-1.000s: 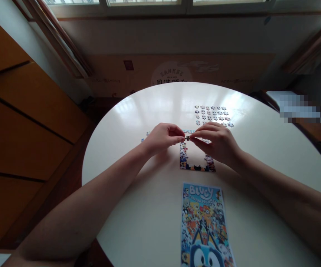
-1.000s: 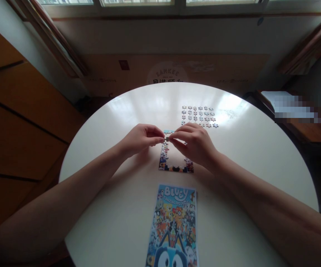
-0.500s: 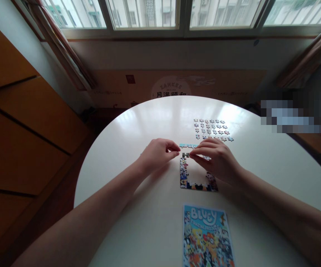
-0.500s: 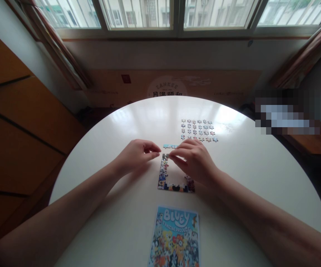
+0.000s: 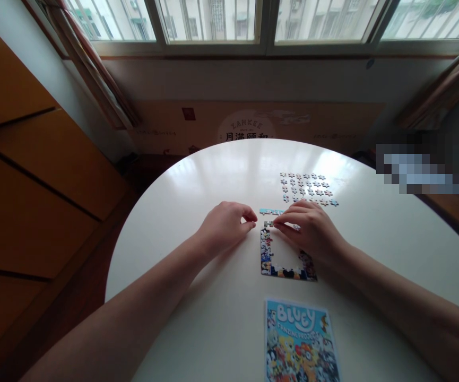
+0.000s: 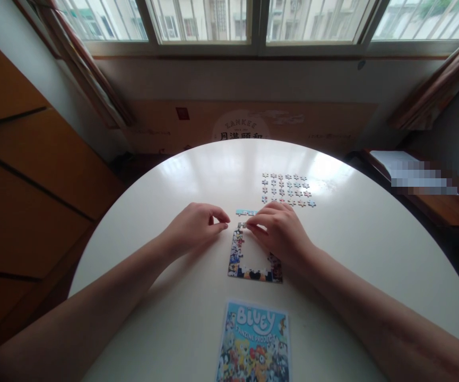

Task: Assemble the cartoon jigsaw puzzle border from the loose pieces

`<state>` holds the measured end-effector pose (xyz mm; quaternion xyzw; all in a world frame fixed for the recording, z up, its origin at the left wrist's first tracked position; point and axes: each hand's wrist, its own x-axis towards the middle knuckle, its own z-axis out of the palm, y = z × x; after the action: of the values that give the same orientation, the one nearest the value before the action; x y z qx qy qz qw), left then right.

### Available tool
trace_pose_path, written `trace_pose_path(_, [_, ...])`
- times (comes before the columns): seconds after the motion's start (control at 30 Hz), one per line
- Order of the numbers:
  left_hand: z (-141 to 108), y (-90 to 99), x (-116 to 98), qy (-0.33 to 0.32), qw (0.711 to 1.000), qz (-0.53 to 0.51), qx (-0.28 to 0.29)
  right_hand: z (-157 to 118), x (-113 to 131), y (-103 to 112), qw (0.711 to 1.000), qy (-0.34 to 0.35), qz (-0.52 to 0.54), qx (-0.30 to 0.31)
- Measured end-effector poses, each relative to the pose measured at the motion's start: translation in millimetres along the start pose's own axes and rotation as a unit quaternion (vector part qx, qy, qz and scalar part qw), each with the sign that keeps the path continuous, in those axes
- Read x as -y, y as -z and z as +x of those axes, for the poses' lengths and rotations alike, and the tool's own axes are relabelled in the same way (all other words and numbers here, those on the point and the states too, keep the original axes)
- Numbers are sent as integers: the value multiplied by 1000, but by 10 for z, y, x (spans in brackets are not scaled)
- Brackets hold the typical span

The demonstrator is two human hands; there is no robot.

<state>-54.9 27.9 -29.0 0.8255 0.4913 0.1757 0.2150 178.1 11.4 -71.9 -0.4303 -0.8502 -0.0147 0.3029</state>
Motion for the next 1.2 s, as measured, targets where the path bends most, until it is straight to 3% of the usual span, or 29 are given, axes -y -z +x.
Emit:
trace_pose_path(0.1, [-15,61,-7,-7,999,16,-36,7,13,7,1000,1,-11,1])
trace_pose_path(0.2, [-33,201,30,6,993,33,-115,7,20,12,1000,5,-15,0])
trace_pose_path(0.37, [-60,502,196,64,960,25,-271,-7,11,0,1000,11,-16,-17])
trace_pose_path(0.47, [-68,625,296,90,940,25,-328,-18,3,-11,999,13,-15,-32])
trace_pose_path(0.67, [-59,657,396,107,940,22,-323,-37,-14,-20,999,12,-19,-29])
trace_pose_path(1.2, [-79,642,379,80,948,16,-309,-19,32,2,1000,7,-15,-5])
